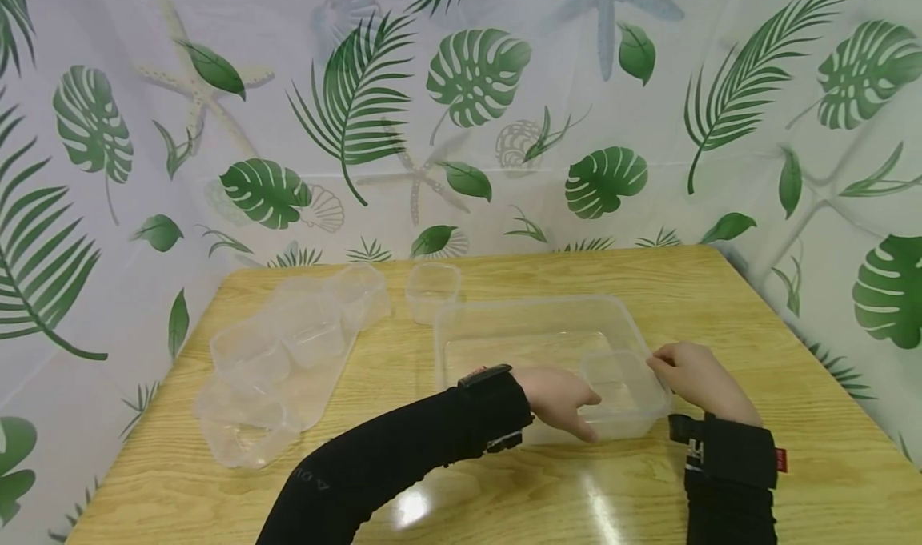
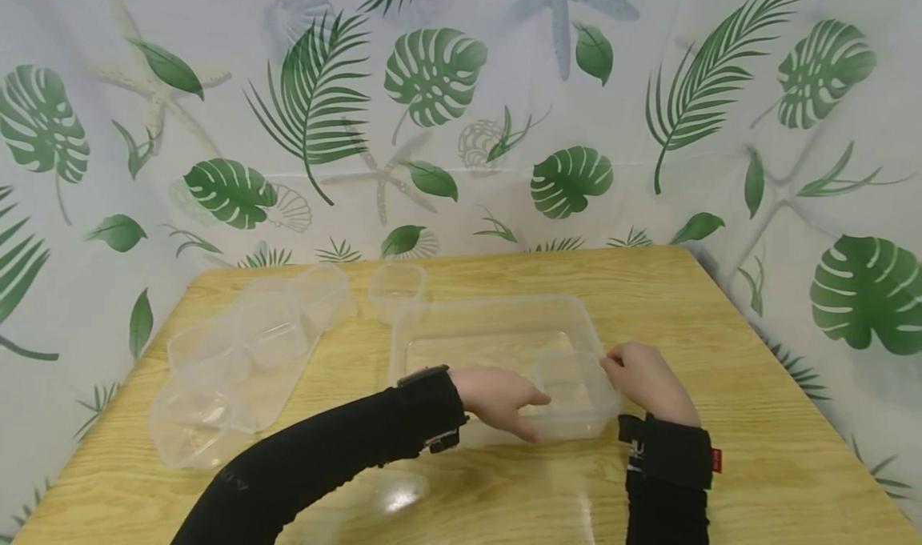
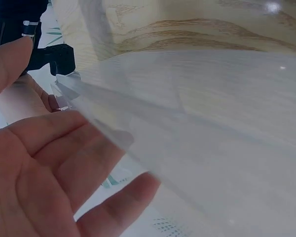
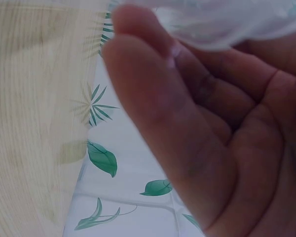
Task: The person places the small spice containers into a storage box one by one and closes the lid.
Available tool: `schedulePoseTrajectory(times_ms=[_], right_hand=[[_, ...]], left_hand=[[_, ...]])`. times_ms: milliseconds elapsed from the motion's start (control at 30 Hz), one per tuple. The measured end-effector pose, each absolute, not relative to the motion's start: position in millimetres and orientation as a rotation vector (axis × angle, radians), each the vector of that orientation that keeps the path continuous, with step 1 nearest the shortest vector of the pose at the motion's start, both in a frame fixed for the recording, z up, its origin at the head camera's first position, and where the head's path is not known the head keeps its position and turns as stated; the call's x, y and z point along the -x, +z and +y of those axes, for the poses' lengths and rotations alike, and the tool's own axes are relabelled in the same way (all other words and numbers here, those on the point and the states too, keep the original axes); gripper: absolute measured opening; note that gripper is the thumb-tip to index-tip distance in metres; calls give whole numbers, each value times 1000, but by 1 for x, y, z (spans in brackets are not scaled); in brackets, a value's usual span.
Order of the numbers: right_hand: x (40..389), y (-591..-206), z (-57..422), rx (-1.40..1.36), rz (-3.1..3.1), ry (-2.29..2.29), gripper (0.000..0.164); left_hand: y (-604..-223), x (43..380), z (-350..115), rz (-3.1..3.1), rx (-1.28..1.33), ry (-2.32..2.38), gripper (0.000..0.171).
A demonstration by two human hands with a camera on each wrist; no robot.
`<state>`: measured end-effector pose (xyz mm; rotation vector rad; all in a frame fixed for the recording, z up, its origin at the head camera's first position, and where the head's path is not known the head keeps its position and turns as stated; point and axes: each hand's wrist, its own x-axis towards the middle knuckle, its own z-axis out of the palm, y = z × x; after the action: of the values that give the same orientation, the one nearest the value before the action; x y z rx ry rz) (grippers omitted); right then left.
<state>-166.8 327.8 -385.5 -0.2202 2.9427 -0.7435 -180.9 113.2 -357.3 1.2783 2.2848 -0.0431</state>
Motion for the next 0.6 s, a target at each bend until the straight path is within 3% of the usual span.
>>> schedulePoseTrajectory(times_ms=[600], right_hand=[[166,-381,324,231,2931,-731,23]], left_hand=[[-350,183,105,2229,-1253,19,60]])
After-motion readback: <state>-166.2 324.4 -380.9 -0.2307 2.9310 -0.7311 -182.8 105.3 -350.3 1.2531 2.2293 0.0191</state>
